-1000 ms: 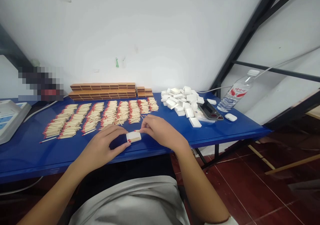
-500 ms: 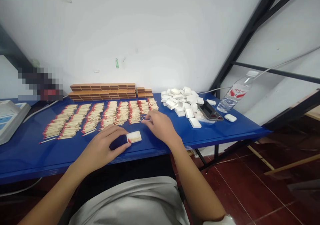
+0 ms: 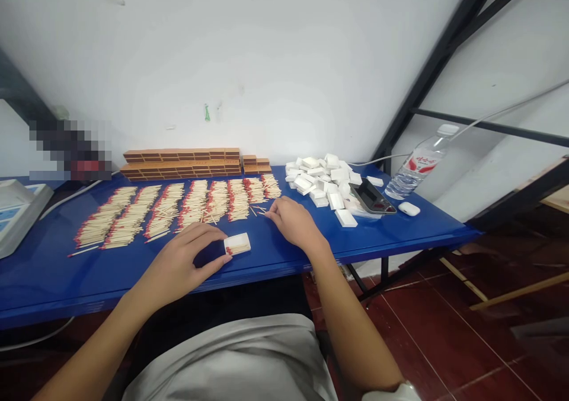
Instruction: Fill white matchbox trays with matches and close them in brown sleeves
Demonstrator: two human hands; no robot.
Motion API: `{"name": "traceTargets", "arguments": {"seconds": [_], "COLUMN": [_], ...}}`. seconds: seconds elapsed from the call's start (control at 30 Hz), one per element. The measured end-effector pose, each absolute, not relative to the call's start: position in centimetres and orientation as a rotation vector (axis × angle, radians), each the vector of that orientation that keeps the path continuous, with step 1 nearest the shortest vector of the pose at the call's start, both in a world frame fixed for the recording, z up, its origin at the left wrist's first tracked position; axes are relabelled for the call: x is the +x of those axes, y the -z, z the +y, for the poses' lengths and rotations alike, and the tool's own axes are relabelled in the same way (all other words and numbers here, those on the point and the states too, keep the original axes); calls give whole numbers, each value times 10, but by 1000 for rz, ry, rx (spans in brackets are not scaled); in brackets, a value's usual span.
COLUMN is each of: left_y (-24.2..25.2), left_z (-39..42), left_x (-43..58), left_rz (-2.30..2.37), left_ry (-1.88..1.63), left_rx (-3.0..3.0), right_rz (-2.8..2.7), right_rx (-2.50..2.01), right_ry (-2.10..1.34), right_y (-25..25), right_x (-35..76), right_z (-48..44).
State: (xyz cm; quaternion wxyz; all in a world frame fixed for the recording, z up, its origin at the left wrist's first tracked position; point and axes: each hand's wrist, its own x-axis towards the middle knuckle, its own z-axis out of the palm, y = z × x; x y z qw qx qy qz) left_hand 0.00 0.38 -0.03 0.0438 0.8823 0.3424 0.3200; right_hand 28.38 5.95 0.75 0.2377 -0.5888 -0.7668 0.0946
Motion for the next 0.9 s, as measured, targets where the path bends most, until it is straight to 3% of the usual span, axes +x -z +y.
{"name": "traceTargets", "arguments": {"seconds": [0.63, 0.9], "left_y": [0, 1], "left_z": [4, 4], "left_x": [0, -1], "left_rz": [1055, 1038], "left_ry": [-971, -961], "left_rx": [2704, 2717], "right_rz": [-2061, -2217], "right_rx": [-1726, -1351], "right_ry": [-274, -531], "right_y": [-6, -31], "right_x": [277, 274], "right_z": [61, 31]}}
